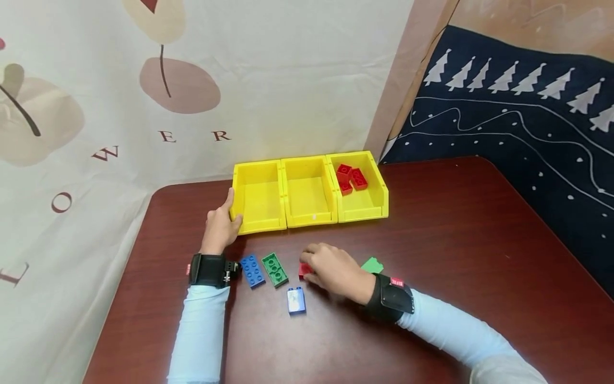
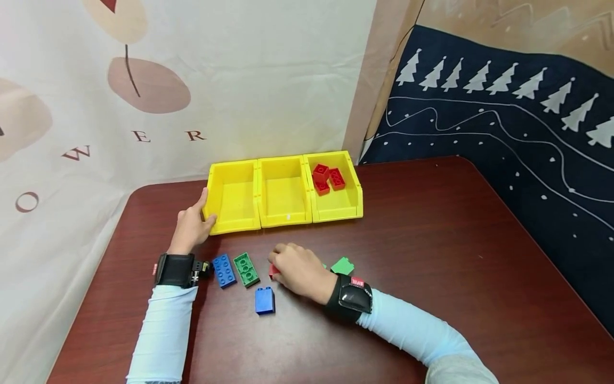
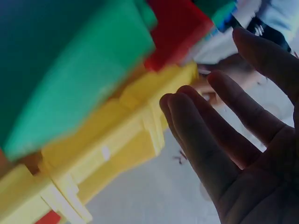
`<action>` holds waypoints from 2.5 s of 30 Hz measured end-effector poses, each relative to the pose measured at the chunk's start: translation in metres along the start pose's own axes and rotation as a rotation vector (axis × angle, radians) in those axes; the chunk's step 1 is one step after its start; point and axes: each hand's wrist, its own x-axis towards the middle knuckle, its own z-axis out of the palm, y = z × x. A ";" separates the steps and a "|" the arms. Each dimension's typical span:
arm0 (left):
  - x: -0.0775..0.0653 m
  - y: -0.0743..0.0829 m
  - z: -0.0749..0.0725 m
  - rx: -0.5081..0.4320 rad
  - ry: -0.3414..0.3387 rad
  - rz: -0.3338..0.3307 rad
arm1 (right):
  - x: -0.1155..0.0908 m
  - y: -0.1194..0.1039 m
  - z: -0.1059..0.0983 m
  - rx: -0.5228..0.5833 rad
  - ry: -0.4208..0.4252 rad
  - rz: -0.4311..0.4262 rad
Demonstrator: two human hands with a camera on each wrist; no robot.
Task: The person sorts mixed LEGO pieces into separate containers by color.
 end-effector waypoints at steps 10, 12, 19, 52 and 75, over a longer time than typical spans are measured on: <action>0.001 -0.001 0.002 -0.007 0.016 -0.001 | 0.001 -0.003 0.016 -0.048 -0.023 0.015; 0.002 -0.002 0.002 -0.009 0.013 -0.005 | 0.002 -0.003 0.016 -0.053 -0.019 0.009; 0.002 -0.001 0.000 -0.016 0.005 -0.014 | 0.004 -0.001 0.017 -0.036 0.003 -0.009; -0.001 -0.002 0.002 0.001 0.005 0.005 | 0.080 0.200 -0.076 0.072 -0.151 0.567; 0.000 0.001 0.002 -0.002 0.008 -0.019 | 0.085 0.207 -0.060 -0.068 -0.154 0.502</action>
